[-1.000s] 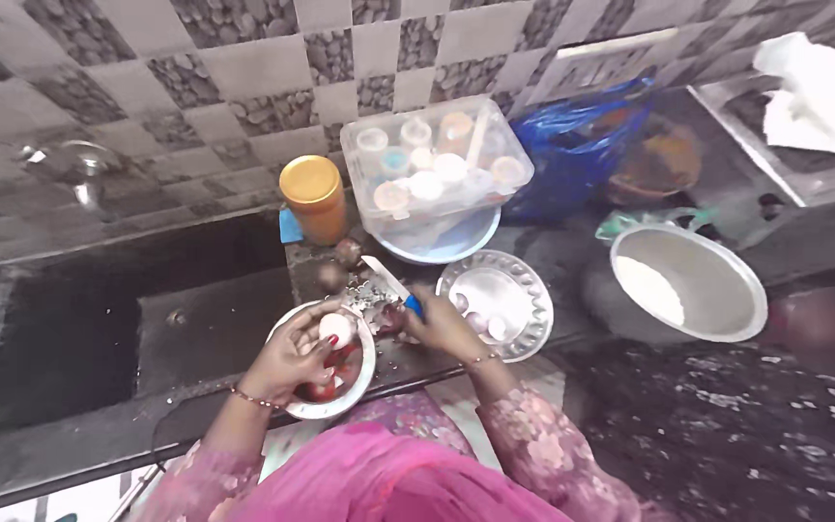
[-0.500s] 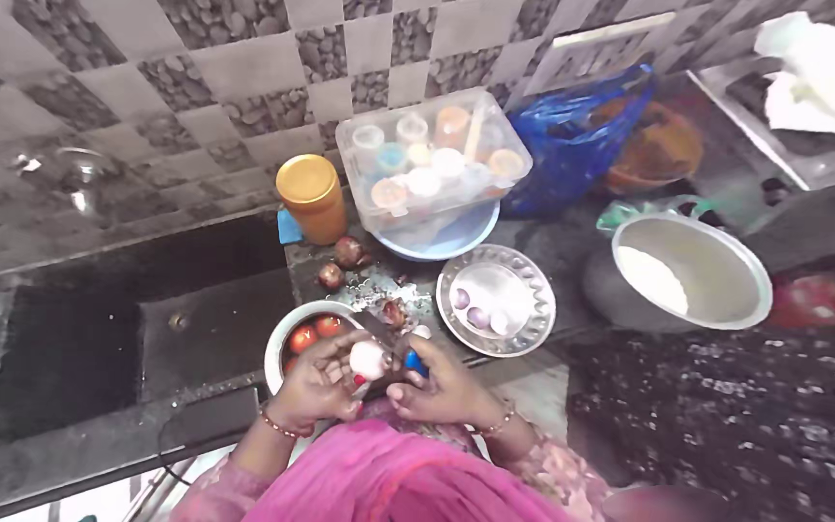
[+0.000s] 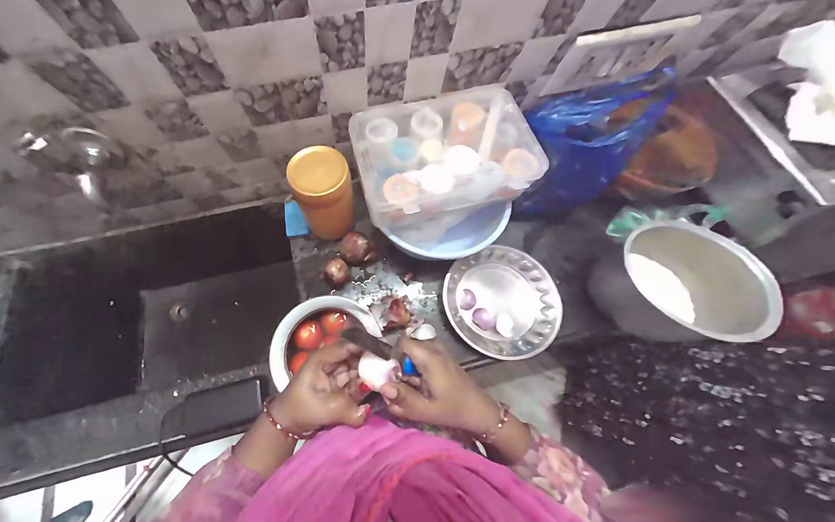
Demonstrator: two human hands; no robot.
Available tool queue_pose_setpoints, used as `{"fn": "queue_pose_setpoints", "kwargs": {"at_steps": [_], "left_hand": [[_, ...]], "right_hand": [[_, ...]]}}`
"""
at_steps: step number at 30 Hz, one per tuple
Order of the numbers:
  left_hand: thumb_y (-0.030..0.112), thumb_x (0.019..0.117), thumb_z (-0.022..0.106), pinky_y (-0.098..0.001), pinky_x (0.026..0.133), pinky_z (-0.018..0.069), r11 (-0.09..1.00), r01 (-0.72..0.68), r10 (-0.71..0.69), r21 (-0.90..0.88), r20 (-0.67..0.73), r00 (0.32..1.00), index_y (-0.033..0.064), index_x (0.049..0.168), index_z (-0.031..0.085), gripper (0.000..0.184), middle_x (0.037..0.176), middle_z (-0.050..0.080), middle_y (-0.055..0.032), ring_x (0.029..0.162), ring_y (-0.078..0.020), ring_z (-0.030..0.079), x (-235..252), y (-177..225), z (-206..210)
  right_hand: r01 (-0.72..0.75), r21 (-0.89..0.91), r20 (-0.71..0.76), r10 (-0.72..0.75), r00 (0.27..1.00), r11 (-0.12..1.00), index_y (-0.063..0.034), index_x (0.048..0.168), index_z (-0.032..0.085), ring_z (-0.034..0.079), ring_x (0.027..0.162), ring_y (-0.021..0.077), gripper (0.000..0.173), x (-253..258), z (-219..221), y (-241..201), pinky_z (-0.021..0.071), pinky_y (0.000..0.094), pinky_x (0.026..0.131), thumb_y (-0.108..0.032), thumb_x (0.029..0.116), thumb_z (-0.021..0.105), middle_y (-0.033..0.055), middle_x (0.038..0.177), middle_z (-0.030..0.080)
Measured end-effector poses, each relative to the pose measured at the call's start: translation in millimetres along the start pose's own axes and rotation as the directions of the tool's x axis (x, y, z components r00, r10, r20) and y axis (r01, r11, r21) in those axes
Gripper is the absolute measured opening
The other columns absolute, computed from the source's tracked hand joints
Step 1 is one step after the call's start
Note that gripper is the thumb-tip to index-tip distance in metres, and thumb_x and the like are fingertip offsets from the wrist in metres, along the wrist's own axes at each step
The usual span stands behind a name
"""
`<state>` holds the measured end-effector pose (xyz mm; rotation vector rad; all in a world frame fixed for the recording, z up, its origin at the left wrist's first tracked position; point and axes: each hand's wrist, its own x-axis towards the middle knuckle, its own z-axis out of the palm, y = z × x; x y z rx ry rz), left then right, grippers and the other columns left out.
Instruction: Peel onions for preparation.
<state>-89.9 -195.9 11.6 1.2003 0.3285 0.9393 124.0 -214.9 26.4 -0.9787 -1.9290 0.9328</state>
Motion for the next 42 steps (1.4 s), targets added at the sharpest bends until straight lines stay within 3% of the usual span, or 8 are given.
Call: {"fn": "queue_pose_setpoints", "kwargs": {"at_steps": [14,17,19,21,26,31,35,42], "left_hand": [[0.01,0.0744,0.086,-0.0232,0.09,0.0578,0.999,0.034,-0.038,-0.026,-0.148,0.988,0.0171,0.131,0.057,0.064,0.116,0.071,0.0103,0.102,-0.0027,0.068,-1,-5,4],[0.008,0.0739,0.085,-0.0262,0.089,0.0599,0.974,0.146,-0.088,0.174,-0.303,0.949,0.0019,0.126,0.051,0.062,0.115,0.07,0.0022,0.101,-0.0066,0.07,-6,-1,-3],[0.018,0.0802,0.078,-0.0228,0.084,0.059,0.785,0.311,-0.122,0.536,-0.358,0.926,-0.0052,0.128,0.058,0.057,0.112,0.07,-0.0053,0.093,-0.0045,0.069,-10,5,-16],[0.027,0.085,0.074,-0.0349,0.081,0.0591,0.486,0.416,-0.161,0.769,-0.389,0.907,0.001,0.133,0.061,0.056,0.109,0.073,-0.013,0.088,-0.0165,0.071,-12,12,-27],[0.028,0.0944,0.071,-0.0546,0.096,0.0519,0.078,0.552,-0.506,0.83,-0.444,0.739,0.0014,0.135,0.056,0.05,0.114,0.069,-0.0192,0.105,-0.0348,0.069,16,37,-27],[0.025,0.0996,0.063,-0.0534,0.112,0.0412,0.001,0.414,-0.676,0.91,-0.305,0.671,0.0065,0.139,0.061,0.043,0.133,0.064,-0.0182,0.128,-0.0345,0.059,35,21,-35],[0.023,0.099,0.063,-0.0596,0.107,0.0426,-0.041,0.356,-0.768,0.933,-0.258,0.586,0.0054,0.133,0.065,0.038,0.131,0.064,-0.0204,0.126,-0.0386,0.058,47,10,-35],[0.02,0.0875,0.078,-0.0642,0.099,0.0448,-0.199,0.409,-0.818,0.89,-0.381,0.43,-0.0052,0.139,0.047,0.065,0.127,0.059,-0.032,0.119,-0.0486,0.059,68,16,-25]], "right_hand": [[-0.041,0.083,-0.108,0.05,0.993,0.996,-0.0032,0.082,0.064,0.059,0.06,0.0062,0.052,1,21,7,0.0498,0.0259,0.055,-0.045,0.1065,0.046,0.0036,0.065,0.06],[-0.197,-0.208,-0.113,0.177,0.978,0.958,-0.0033,0.09,0.068,0.061,0.058,0.0184,0.043,12,1,13,0.0498,0.0398,0.052,-0.039,0.104,0.048,0.0067,0.065,0.061],[-0.327,-0.523,-0.127,0.307,0.943,0.787,-0.0043,0.098,0.07,0.067,0.062,0.0328,0.041,24,-16,26,0.0517,0.0521,0.053,-0.038,0.1041,0.047,0.0128,0.067,0.065],[-0.433,-0.719,-0.08,0.554,0.829,0.544,-0.0102,0.12,0.068,0.071,0.083,0.044,0.039,41,-27,36,0.0523,0.0616,0.068,-0.039,0.1074,0.044,0.0203,0.085,0.071],[-0.431,-0.822,-0.019,0.739,0.673,0.372,-0.0302,0.162,0.031,0.068,0.097,0.0472,0.06,61,-24,59,0.05,0.0646,0.077,-0.033,0.1058,0.051,0.0246,0.111,0.069],[-0.521,-0.736,-0.092,0.698,0.71,0.433,-0.0255,0.163,0.029,0.069,0.095,0.044,0.068,54,-32,38,0.053,0.0621,0.076,-0.038,0.1017,0.058,0.0219,0.116,0.068],[-0.479,-0.638,-0.267,0.41,0.872,0.604,-0.0101,0.149,0.051,0.07,0.073,0.0389,0.057,19,-34,34,0.053,0.0568,0.06,-0.032,0.0966,0.058,0.0179,0.092,0.072],[-0.504,-0.539,-0.38,0.338,0.861,0.675,-0.0047,0.139,0.059,0.062,0.06,0.0303,0.052,-15,-36,31,0.0505,0.0502,0.055,-0.035,0.0969,0.057,0.013,0.081,0.068]]}}
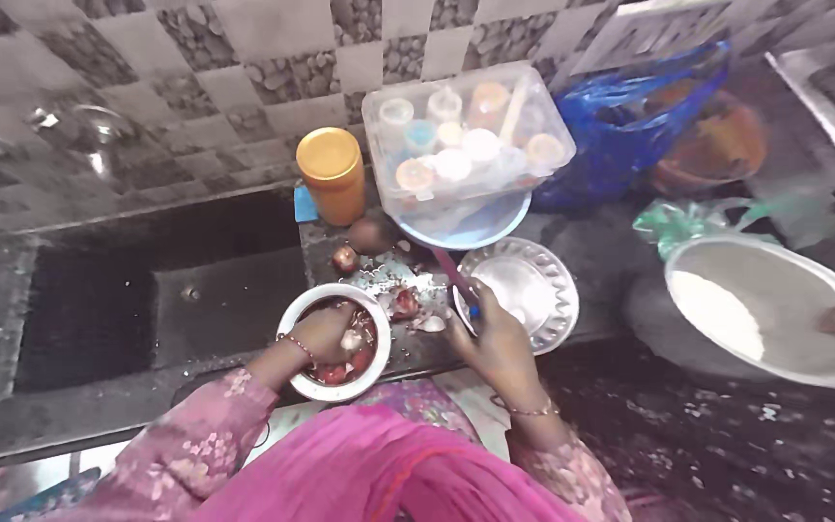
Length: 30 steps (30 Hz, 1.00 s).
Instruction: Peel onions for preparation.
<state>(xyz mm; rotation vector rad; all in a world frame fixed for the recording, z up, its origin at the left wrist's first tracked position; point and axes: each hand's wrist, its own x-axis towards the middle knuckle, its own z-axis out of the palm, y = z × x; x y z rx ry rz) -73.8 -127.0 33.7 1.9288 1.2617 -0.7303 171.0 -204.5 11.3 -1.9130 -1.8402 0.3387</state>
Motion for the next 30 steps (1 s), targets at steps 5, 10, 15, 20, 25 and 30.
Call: {"fn": "queue_pose_setpoints", "kwargs": {"at_steps": [5,10,15,20,25,30], "left_hand": [[0.021,0.0932,0.072,-0.062,0.097,0.0463,0.989,-0.127,0.116,-0.076,-0.134,0.984,-0.0019,0.123,0.064,0.038,0.114,0.067,-0.0266,0.108,-0.043,0.064,-2,-15,4],[0.015,0.0894,0.076,-0.0521,0.1,0.0507,0.928,-0.279,0.178,-0.247,-0.363,0.914,0.0067,0.124,0.071,0.036,0.12,0.07,-0.0158,0.11,-0.0297,0.067,-24,-31,7],[0.017,0.0905,0.075,-0.0538,0.101,0.0495,0.924,-0.327,0.213,-0.196,-0.447,0.869,0.0066,0.124,0.072,0.035,0.12,0.07,-0.0169,0.113,-0.0324,0.066,-34,-34,13],[0.016,0.0853,0.077,-0.049,0.095,0.0542,0.871,-0.441,0.25,-0.216,-0.578,0.777,0.0057,0.12,0.073,0.036,0.113,0.073,-0.0128,0.103,-0.0261,0.07,-38,-39,19],[0.021,0.0728,0.083,-0.0363,0.087,0.058,0.795,-0.507,0.199,-0.333,-0.646,0.737,-0.0037,0.13,0.052,0.07,0.108,0.07,-0.0107,0.094,-0.0125,0.069,-33,-43,32],[0.035,0.0693,0.082,-0.0235,0.086,0.0574,0.711,-0.619,0.231,-0.333,-0.722,0.653,-0.0033,0.126,0.056,0.073,0.116,0.069,-0.0066,0.098,-0.0024,0.067,-29,-55,46]], "right_hand": [[-0.003,0.037,-0.035,0.005,0.999,0.999,-0.0019,0.133,0.062,0.061,0.058,0.0299,0.049,-8,1,1,0.0499,0.0503,0.053,-0.034,0.0962,0.059,0.0136,0.079,0.069],[0.018,0.077,-0.066,-0.013,0.998,0.997,-0.0008,0.133,0.061,0.06,0.057,0.0276,0.049,-10,1,-2,0.0495,0.0476,0.051,-0.033,0.0959,0.059,0.0124,0.078,0.068],[0.014,0.067,-0.017,-0.013,1.0,0.998,0.0009,0.124,0.065,0.062,0.059,0.0303,0.045,-5,1,-8,0.0509,0.0507,0.054,-0.034,0.0953,0.06,0.0133,0.076,0.067],[0.087,0.408,0.183,-0.175,0.968,0.909,-0.0001,0.112,0.072,0.07,0.083,0.024,0.038,-1,-3,-36,0.0578,0.0458,0.077,-0.033,0.0928,0.07,0.0132,0.095,0.074],[0.097,0.485,0.496,-0.365,0.788,0.869,-0.0014,0.137,0.062,0.066,0.116,0.0315,0.047,12,11,-72,0.05,0.0504,0.102,-0.024,0.0966,0.068,0.0192,0.129,0.067],[0.132,0.494,0.466,-0.39,0.794,0.859,0.001,0.125,0.068,0.068,0.11,0.0328,0.036,15,16,-80,0.0526,0.0519,0.094,-0.02,0.0965,0.068,0.0194,0.119,0.07]]}}
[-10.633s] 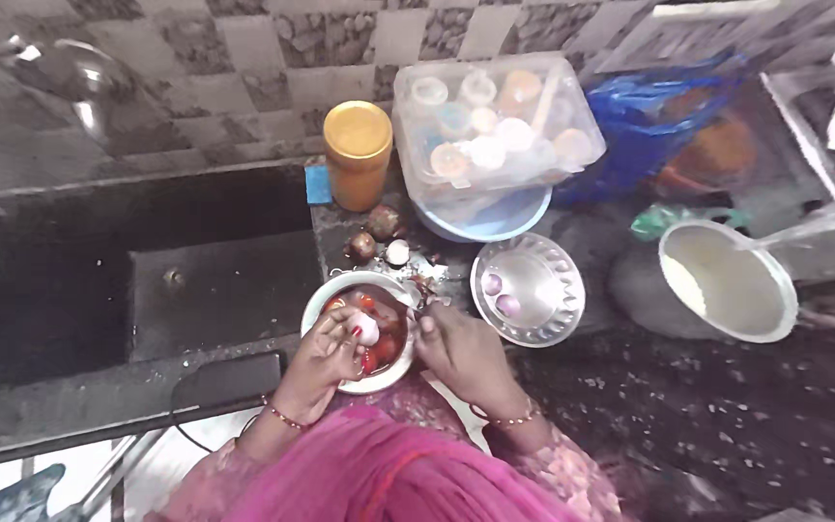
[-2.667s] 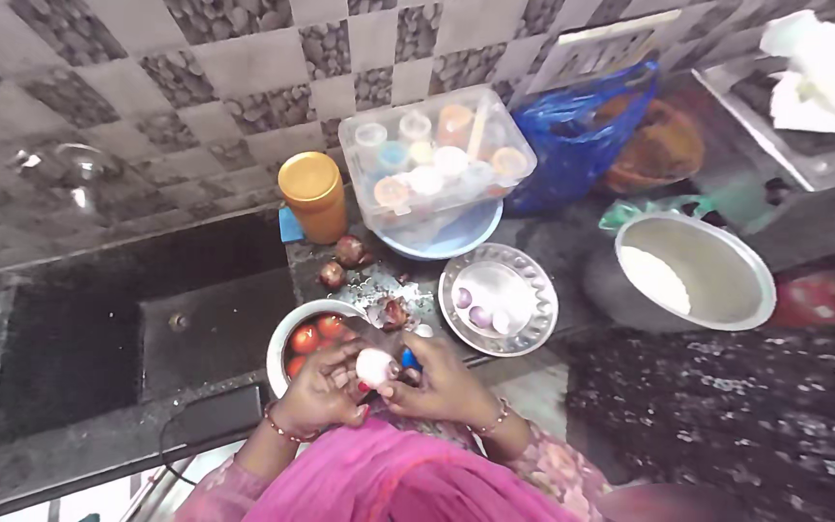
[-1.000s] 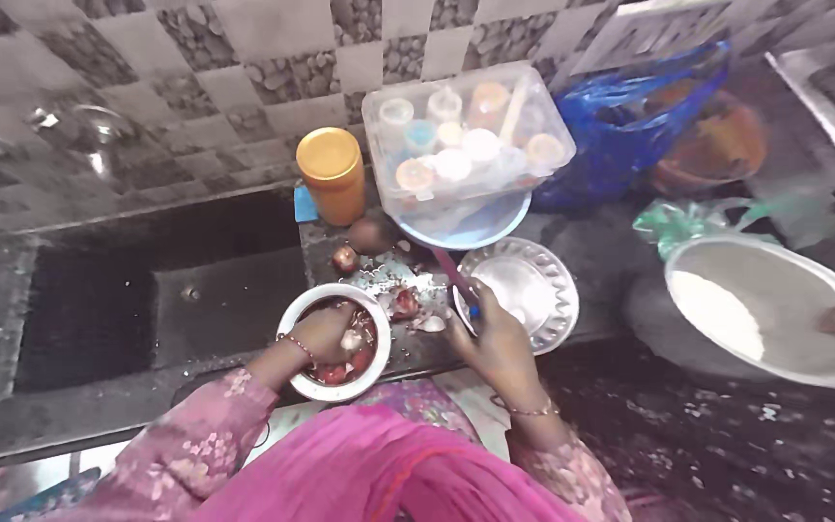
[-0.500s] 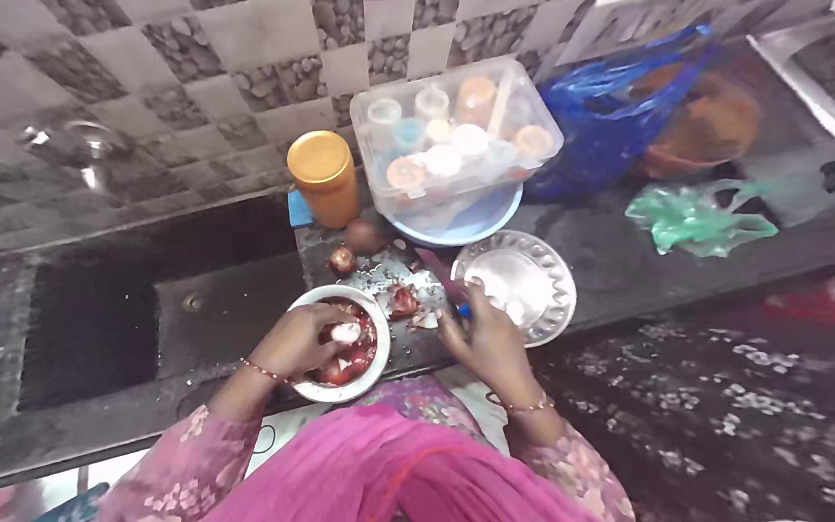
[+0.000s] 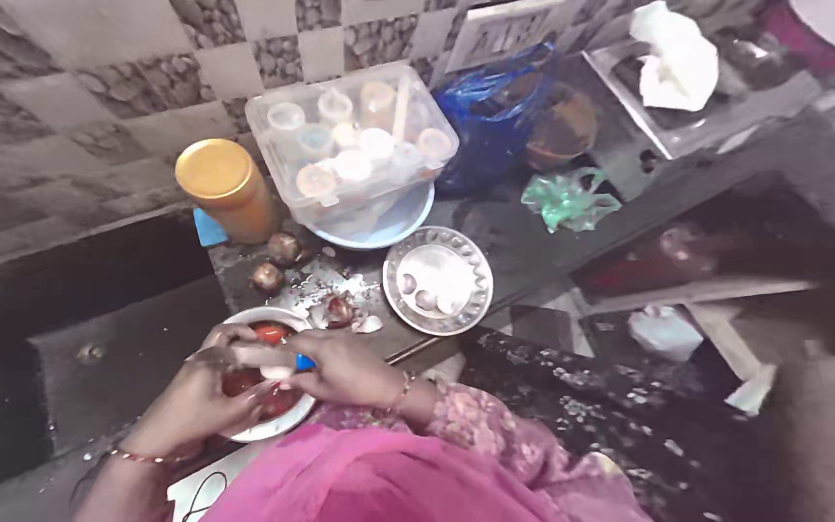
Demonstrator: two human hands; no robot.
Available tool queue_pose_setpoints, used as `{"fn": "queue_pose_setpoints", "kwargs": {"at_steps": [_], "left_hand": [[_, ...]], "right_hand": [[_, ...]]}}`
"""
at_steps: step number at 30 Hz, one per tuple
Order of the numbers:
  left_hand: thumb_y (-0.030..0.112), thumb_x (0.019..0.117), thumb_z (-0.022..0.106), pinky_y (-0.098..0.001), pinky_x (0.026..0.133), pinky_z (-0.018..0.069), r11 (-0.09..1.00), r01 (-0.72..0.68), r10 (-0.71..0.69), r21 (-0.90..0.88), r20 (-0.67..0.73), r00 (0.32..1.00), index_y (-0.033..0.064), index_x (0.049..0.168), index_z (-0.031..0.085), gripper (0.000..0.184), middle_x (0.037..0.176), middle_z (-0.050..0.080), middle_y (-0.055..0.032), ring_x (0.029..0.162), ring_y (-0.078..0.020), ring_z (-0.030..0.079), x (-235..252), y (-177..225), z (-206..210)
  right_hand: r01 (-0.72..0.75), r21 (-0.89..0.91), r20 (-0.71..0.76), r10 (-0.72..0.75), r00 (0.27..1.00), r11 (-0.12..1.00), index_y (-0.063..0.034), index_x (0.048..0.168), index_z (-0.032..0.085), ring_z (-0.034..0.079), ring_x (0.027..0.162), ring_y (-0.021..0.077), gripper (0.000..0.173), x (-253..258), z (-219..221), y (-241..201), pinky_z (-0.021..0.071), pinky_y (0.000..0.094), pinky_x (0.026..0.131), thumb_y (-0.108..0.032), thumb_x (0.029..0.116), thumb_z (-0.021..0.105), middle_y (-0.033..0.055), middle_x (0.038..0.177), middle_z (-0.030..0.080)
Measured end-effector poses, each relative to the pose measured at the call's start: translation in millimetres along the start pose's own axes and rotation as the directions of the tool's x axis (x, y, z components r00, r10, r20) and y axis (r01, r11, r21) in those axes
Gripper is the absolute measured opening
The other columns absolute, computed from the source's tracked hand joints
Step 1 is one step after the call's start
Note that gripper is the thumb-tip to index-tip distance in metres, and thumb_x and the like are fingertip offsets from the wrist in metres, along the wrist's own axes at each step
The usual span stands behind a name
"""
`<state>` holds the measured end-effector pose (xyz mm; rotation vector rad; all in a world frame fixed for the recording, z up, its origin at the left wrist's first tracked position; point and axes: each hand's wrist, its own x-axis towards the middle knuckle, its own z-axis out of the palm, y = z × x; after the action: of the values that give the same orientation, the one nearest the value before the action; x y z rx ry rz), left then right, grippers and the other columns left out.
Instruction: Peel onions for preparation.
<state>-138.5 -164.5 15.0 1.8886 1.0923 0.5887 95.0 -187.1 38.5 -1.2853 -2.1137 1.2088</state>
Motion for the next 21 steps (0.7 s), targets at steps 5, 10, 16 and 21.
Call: {"fn": "queue_pose_setpoints", "kwargs": {"at_steps": [5,10,16,21], "left_hand": [[0.03,0.0711,0.077,-0.024,0.094,0.0553,0.999,-0.039,0.038,0.016,0.053,0.998,-0.0005,0.133,0.05,0.073,0.124,0.068,-0.0053,0.108,-0.0042,0.066,0,-10,-32],[0.01,0.088,0.063,-0.0539,0.086,0.0561,0.966,-0.02,-0.023,0.258,0.162,0.986,-0.0018,0.117,0.067,0.031,0.107,0.071,-0.0184,0.094,-0.0302,0.07,13,4,-45],[0.009,0.0927,0.06,-0.0427,0.085,0.0574,0.977,-0.017,-0.041,0.211,0.267,0.963,0.0023,0.111,0.07,0.022,0.104,0.073,-0.0098,0.091,-0.0184,0.07,42,15,-47],[0.012,0.1003,0.062,-0.0599,0.095,0.0521,0.895,0.062,-0.074,0.442,0.01,0.997,0.0018,0.115,0.073,0.021,0.113,0.072,-0.0196,0.105,-0.036,0.07,101,-1,-61]], "right_hand": [[0.088,-0.029,-0.149,-0.091,0.985,0.996,0.0005,0.113,0.073,0.071,0.096,0.0308,0.026,-2,-4,-2,0.0567,0.0513,0.081,-0.015,0.0931,0.07,0.0169,0.109,0.073],[0.073,-0.016,-0.101,-0.075,0.992,0.997,0.0018,0.116,0.073,0.071,0.101,0.0303,0.03,0,-9,10,0.055,0.0502,0.09,-0.019,0.0942,0.069,0.0179,0.109,0.074],[-0.048,0.349,-0.18,0.117,0.977,0.936,0.0018,0.116,0.068,0.065,0.081,0.0051,0.036,-17,-30,44,0.056,0.0254,0.077,-0.022,0.0888,0.074,0.0067,0.099,0.07],[-0.337,0.081,-0.566,0.322,0.759,0.938,0.0017,0.122,0.063,0.059,0.067,0.0124,0.045,-56,-71,101,0.0518,0.0334,0.061,-0.022,0.0857,0.075,0.0118,0.1,0.07]]}}
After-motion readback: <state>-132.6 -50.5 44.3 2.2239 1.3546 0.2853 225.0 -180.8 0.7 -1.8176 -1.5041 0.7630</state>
